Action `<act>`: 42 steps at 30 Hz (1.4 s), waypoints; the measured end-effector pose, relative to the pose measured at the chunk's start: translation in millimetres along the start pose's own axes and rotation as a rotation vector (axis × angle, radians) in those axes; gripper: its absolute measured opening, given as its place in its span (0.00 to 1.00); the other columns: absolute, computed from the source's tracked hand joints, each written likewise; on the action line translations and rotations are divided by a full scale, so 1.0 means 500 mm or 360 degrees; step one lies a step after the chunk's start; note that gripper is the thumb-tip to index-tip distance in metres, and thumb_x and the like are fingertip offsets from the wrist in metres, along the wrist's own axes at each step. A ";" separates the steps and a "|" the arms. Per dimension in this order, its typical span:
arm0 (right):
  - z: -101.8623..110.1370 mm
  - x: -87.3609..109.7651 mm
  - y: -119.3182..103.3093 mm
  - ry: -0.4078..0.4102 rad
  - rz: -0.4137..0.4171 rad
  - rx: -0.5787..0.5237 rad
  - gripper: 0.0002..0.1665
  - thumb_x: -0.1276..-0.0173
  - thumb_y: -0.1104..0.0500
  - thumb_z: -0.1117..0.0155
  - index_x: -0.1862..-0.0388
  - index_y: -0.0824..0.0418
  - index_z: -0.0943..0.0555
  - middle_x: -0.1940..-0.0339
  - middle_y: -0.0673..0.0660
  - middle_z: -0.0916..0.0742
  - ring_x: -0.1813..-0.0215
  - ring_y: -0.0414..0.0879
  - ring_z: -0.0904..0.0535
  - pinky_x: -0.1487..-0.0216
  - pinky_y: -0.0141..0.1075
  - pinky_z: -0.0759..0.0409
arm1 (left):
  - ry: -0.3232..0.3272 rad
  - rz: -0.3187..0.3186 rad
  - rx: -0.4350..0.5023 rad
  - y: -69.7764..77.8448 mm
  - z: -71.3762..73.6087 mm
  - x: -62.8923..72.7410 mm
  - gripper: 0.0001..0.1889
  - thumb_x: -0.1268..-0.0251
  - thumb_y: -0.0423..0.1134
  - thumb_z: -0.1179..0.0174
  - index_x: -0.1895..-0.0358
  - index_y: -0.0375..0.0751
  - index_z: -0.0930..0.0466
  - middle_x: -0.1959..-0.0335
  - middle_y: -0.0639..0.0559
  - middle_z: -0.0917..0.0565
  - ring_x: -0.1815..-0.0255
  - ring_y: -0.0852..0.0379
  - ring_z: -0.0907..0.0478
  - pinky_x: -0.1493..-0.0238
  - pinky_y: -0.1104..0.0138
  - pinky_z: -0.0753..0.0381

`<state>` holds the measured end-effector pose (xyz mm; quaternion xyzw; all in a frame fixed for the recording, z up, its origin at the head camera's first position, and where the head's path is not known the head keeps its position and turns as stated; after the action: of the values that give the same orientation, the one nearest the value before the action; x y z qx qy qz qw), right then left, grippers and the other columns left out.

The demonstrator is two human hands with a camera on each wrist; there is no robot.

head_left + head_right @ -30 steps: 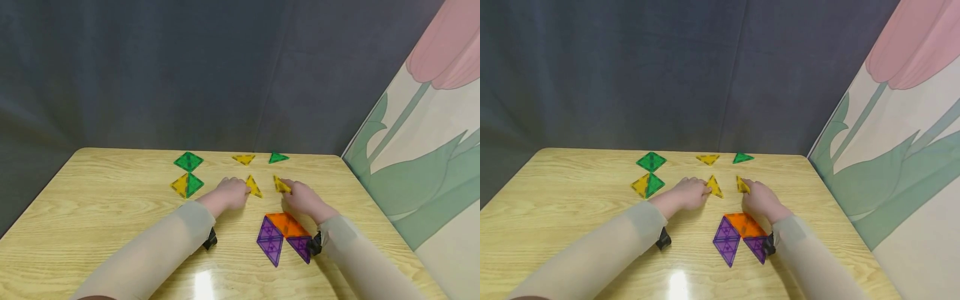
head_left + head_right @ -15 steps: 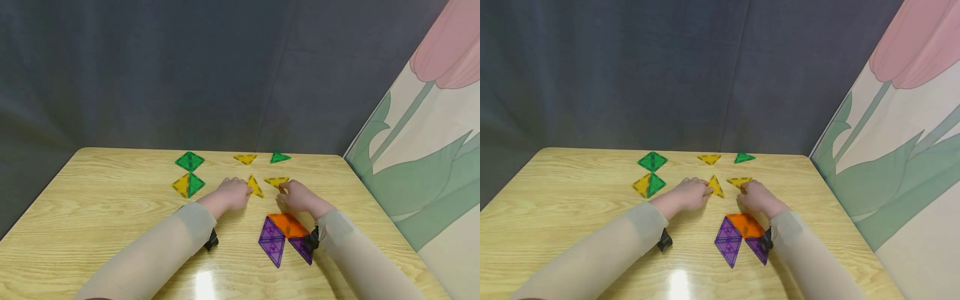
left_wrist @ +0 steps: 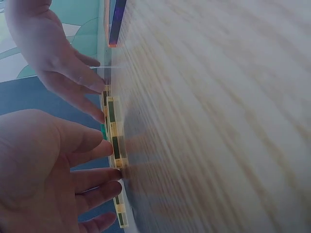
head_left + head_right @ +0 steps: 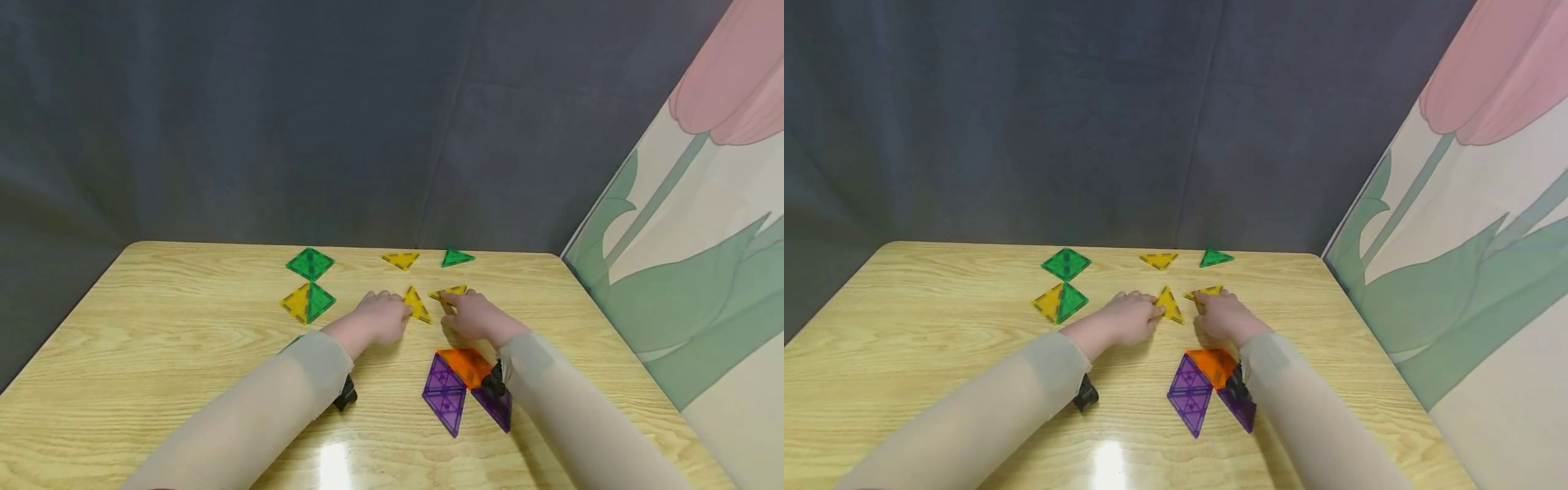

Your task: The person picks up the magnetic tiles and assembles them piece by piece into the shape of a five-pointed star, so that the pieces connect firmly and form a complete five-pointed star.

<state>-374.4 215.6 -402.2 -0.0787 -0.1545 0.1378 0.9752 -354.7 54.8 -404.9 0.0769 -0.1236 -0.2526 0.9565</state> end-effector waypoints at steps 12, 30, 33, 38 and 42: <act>0.022 0.004 0.021 0.0162 0.0217 -0.0247 0.29 0.26 0.60 0.41 0.31 0.72 0.30 0.45 0.71 0.22 0.43 0.64 0.26 0.41 0.54 0.27 | -0.0022 -0.0004 -0.0052 0.000 0.002 -0.002 0.23 0.21 0.45 0.55 0.27 0.54 0.32 0.27 0.51 0.34 0.28 0.49 0.39 0.31 0.53 0.40; 0.006 0.001 -0.027 0.0005 -0.0004 -0.0065 0.28 0.26 0.54 0.40 0.32 0.64 0.26 0.36 0.68 0.23 0.34 0.65 0.30 0.33 0.57 0.33 | -0.0028 0.0005 -0.0016 -0.003 -0.005 -0.003 0.23 0.21 0.45 0.55 0.27 0.54 0.33 0.26 0.51 0.35 0.26 0.49 0.42 0.28 0.52 0.45; 0.004 0.005 -0.024 -0.0004 0.0145 -0.0154 0.27 0.26 0.56 0.39 0.33 0.67 0.25 0.36 0.67 0.22 0.34 0.63 0.29 0.34 0.55 0.32 | -0.0026 0.0002 -0.0014 -0.003 -0.006 -0.003 0.23 0.20 0.45 0.55 0.26 0.54 0.33 0.26 0.51 0.35 0.26 0.49 0.42 0.27 0.52 0.45; 0.003 0.018 -0.005 -0.0017 0.0297 -0.0304 0.29 0.28 0.60 0.39 0.31 0.70 0.29 0.32 0.68 0.26 0.30 0.64 0.34 0.31 0.58 0.37 | -0.0030 0.0000 0.0030 -0.007 -0.008 -0.001 0.23 0.21 0.44 0.55 0.26 0.54 0.33 0.25 0.51 0.36 0.25 0.48 0.44 0.27 0.52 0.48; -0.003 0.026 0.009 -0.0043 0.0312 -0.0330 0.33 0.29 0.61 0.39 0.27 0.68 0.34 0.29 0.68 0.30 0.28 0.64 0.38 0.29 0.58 0.41 | -0.0037 -0.0008 0.0069 -0.009 -0.007 0.001 0.23 0.21 0.44 0.55 0.26 0.54 0.34 0.25 0.51 0.37 0.24 0.49 0.45 0.26 0.52 0.49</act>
<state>-363.3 223.4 -400.8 -0.1919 -0.1725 0.2167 0.9415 -355.6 51.0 -409.3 0.0949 -0.1401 -0.2531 0.9525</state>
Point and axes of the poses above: each hand's wrist, its own x-axis away from the middle knuckle, its own z-axis out of the back of the hand, y = z × x, the point moved 6 cm from there along -x, towards the middle knuckle
